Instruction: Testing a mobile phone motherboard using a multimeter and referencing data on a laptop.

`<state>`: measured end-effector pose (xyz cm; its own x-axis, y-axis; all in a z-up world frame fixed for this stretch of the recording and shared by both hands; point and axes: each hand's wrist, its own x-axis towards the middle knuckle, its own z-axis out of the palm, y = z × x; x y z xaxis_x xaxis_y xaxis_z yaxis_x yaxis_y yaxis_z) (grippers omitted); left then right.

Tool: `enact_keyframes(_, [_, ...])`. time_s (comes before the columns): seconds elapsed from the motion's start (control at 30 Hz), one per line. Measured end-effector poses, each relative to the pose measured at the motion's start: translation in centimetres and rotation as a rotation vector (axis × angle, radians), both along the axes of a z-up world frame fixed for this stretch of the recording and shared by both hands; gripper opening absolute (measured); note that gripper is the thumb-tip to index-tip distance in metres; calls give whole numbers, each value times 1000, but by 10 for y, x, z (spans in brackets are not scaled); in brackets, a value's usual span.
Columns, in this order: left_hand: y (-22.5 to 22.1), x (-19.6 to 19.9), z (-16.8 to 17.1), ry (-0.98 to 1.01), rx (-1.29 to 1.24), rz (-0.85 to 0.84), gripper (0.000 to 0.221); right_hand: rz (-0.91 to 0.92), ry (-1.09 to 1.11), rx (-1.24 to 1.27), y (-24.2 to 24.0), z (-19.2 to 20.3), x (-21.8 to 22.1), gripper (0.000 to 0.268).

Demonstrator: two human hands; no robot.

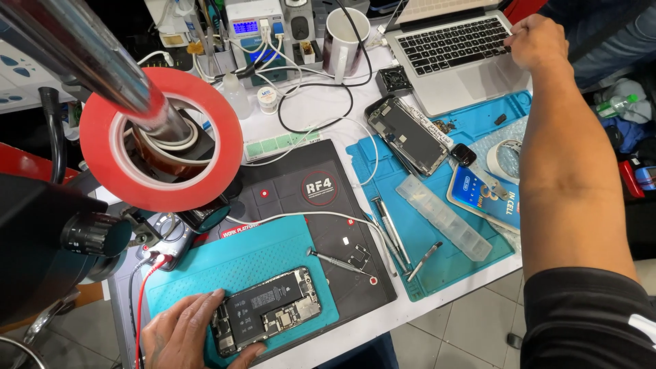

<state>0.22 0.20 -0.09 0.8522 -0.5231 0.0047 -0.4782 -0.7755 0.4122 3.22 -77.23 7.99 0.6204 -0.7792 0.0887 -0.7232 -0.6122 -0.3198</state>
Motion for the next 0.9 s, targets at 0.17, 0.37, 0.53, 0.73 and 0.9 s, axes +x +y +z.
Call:
enact_keyframes(0.17, [-2,4,1,-106,-39,-43,110,-9,71,27,-4,-3,3,32])
enact_keyframes(0.37, [0,4,-6,-109,-16,-60,113,-4,62,-24,-19,-6,-2,11])
enact_keyframes(0.53, [-7,4,0,-178,-69,-27,104,100,-90,-127,-60,-20,-4,22])
enact_keyframes(0.73, [28,19,-55,-285,-11,-196,92,197,-271,-13,-75,-19,2,35])
enact_keyframes(0.9, [51,43,-75,-98,189,-358,80,113,-190,-34,-84,-28,18,52])
